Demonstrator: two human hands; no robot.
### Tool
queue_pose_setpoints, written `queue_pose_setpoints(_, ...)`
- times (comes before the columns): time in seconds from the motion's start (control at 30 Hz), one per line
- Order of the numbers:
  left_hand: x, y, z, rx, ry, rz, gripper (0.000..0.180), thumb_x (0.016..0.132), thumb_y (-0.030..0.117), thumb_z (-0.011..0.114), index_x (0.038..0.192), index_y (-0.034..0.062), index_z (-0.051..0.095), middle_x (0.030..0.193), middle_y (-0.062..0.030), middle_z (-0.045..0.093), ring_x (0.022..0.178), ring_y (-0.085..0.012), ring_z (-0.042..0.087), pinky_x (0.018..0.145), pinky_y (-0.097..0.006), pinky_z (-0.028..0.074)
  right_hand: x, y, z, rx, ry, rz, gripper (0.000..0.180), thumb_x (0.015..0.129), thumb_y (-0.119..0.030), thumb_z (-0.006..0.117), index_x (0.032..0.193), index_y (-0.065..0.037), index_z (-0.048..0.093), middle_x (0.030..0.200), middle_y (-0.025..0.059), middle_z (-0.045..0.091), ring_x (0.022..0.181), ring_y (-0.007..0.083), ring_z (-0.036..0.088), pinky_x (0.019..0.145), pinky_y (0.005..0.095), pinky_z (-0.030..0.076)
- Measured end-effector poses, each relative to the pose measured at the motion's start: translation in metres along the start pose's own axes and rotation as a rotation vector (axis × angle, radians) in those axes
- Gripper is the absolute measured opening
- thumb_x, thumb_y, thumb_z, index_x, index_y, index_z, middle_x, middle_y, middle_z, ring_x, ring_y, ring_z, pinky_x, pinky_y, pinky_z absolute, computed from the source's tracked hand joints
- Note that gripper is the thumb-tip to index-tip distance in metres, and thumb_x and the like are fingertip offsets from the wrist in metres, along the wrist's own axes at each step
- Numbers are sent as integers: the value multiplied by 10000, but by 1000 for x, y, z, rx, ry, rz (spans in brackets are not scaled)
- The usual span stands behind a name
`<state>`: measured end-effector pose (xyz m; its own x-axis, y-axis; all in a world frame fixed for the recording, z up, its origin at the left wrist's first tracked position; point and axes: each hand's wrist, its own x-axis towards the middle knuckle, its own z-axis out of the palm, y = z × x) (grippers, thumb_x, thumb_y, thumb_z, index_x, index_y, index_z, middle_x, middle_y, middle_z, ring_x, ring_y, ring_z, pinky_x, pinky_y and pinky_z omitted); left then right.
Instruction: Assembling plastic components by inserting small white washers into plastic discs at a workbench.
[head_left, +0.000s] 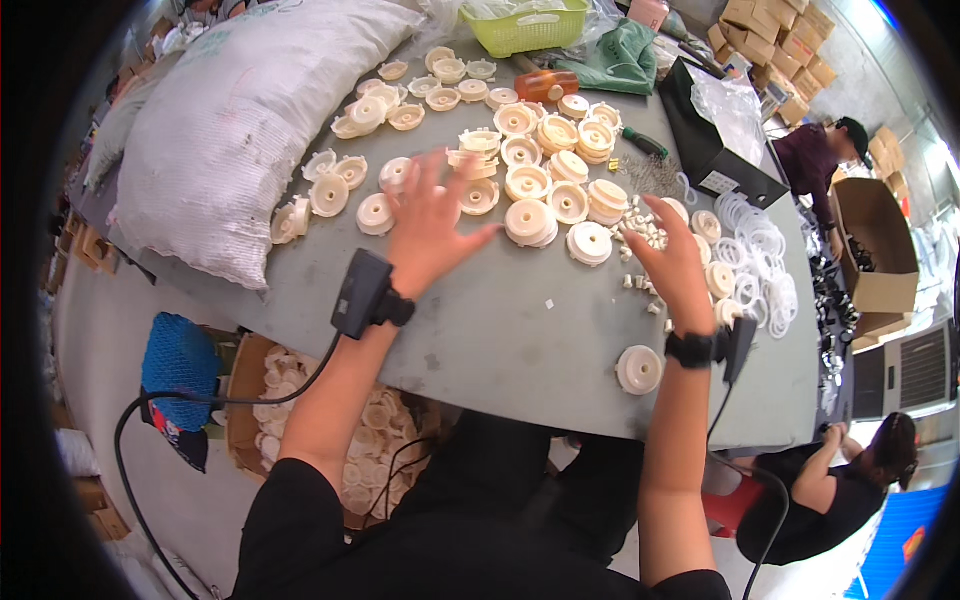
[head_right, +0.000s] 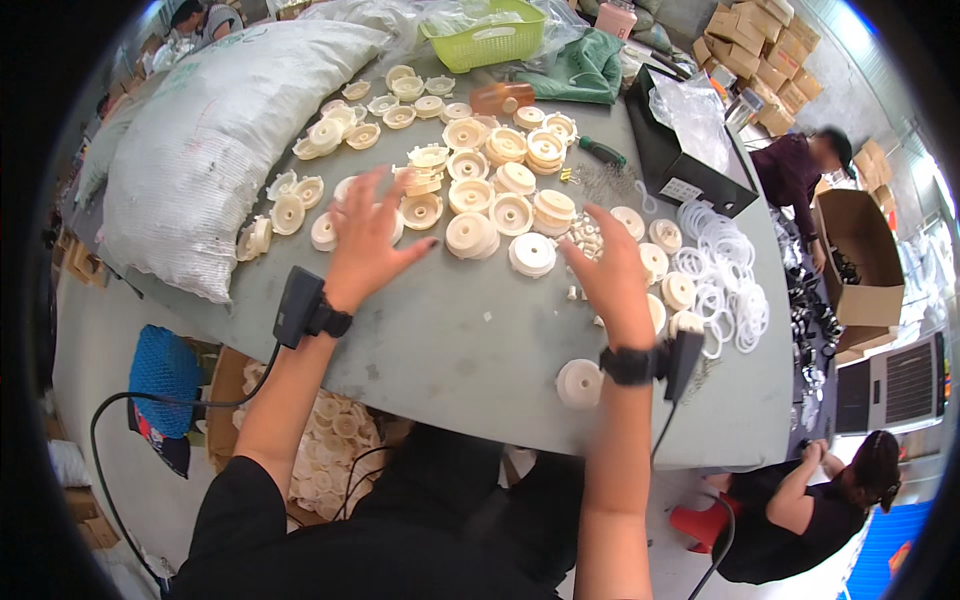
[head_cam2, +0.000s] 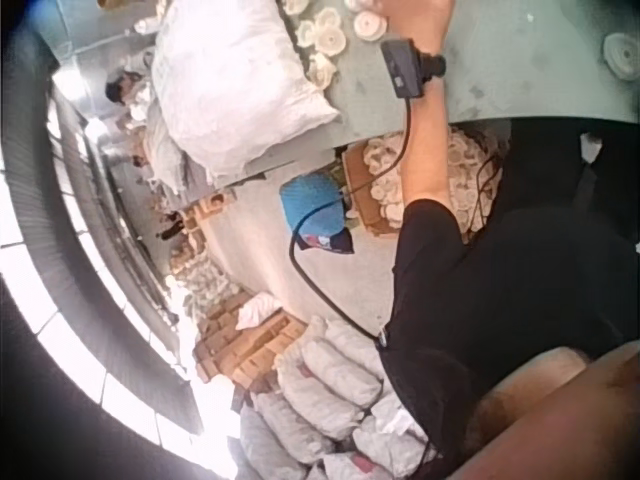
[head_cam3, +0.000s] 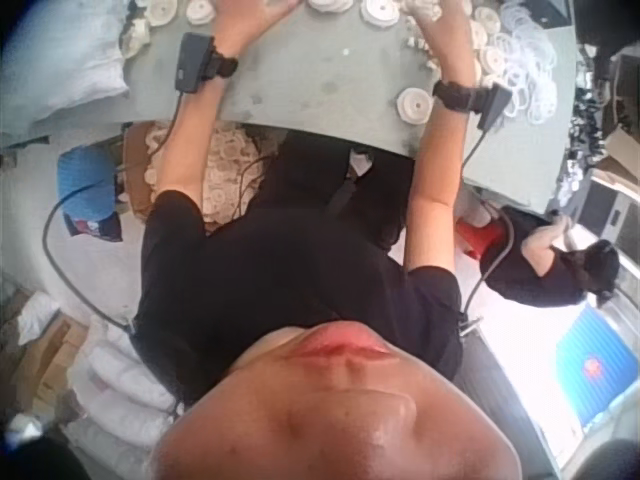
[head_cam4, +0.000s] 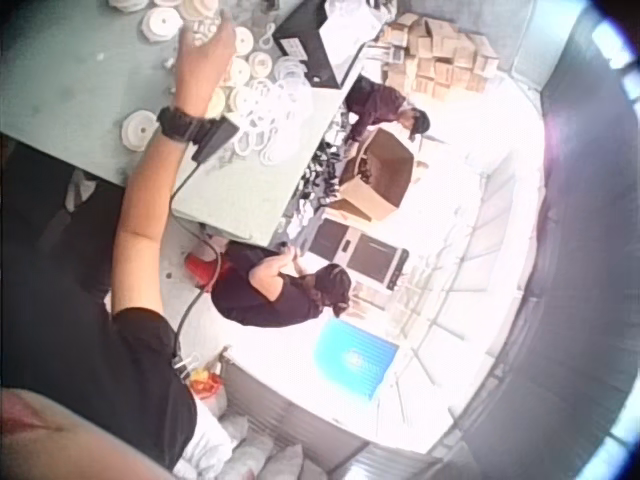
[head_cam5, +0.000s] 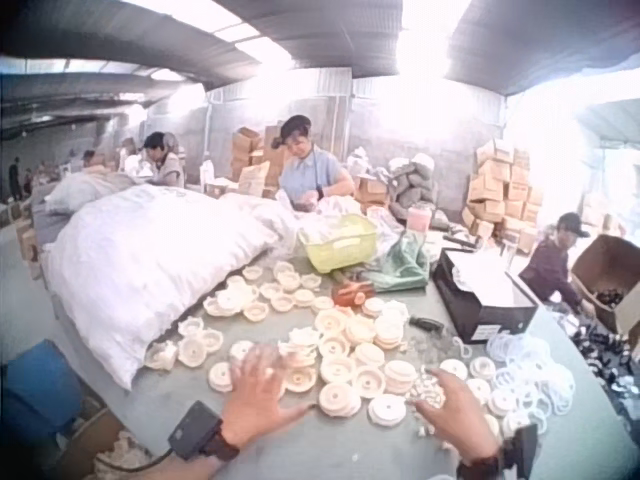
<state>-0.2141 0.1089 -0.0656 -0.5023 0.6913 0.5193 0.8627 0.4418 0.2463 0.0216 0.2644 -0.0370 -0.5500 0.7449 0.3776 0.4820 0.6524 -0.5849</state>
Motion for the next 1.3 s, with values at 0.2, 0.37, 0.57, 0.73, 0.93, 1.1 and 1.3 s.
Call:
queue_pose_setpoints(0.2,20,65,36,-91,-109,435,603,712,462,648,1249,261,463,1321,-129,386,1240,-363,316,949,-593,245,70,27,48,-71,-222,-59,503,708,-206,678,1155,-33,528,1132,195,556,1060,339,519,907,373,410)
queue_pose_setpoints(0.37,23,54,49,-147,-235,336,329,712,315,674,1009,193,604,1228,-76,482,1163,-322,412,867,-454,403,64,36,23,3,-143,-44,420,719,-147,649,1118,-45,562,1064,155,603,1008,278,568,870,336,436)
queue_pose_setpoints(0.57,32,30,48,-74,-173,120,261,683,250,685,910,152,602,1102,-39,525,1079,-280,449,820,-428,416,33,49,-17,-228,-171,-5,426,712,-151,679,1103,-31,562,1075,143,602,986,285,573,861,342,439)
queue_pose_setpoints(0.73,32,31,45,-44,-149,94,286,676,278,690,913,145,602,1092,-40,526,1091,-276,431,847,-457,376,45,23,14,-91,-108,-202,478,681,-232,732,1089,-42,572,1055,154,606,966,311,574,860,359,438)
queue_pose_setpoints(0.93,34,26,51,-99,-126,101,291,681,290,689,916,140,606,1064,-43,530,1085,-268,432,850,-464,367,73,15,50,-132,-173,-112,469,695,-223,724,1101,-48,569,1017,141,619,939,248,593,816,341,458)
queue_pose_setpoints(1.1,36,25,47,-76,-97,47,294,673,289,690,916,142,612,1036,-42,534,1079,-262,438,835,-461,374,64,10,27,248,-51,47,463,714,-158,713,1129,-32,550,1018,85,619,934,180,577,821,312,445)
queue_pose_setpoints(1.3,36,18,53,-49,-88,8,298,657,279,695,910,145,614,1017,-40,540,1067,-264,449,799,-457,391,7,-49,48,46,-505,-359,478,659,-172,743,1088,-58,567,1101,109,575,1018,294,518,885,358,400)
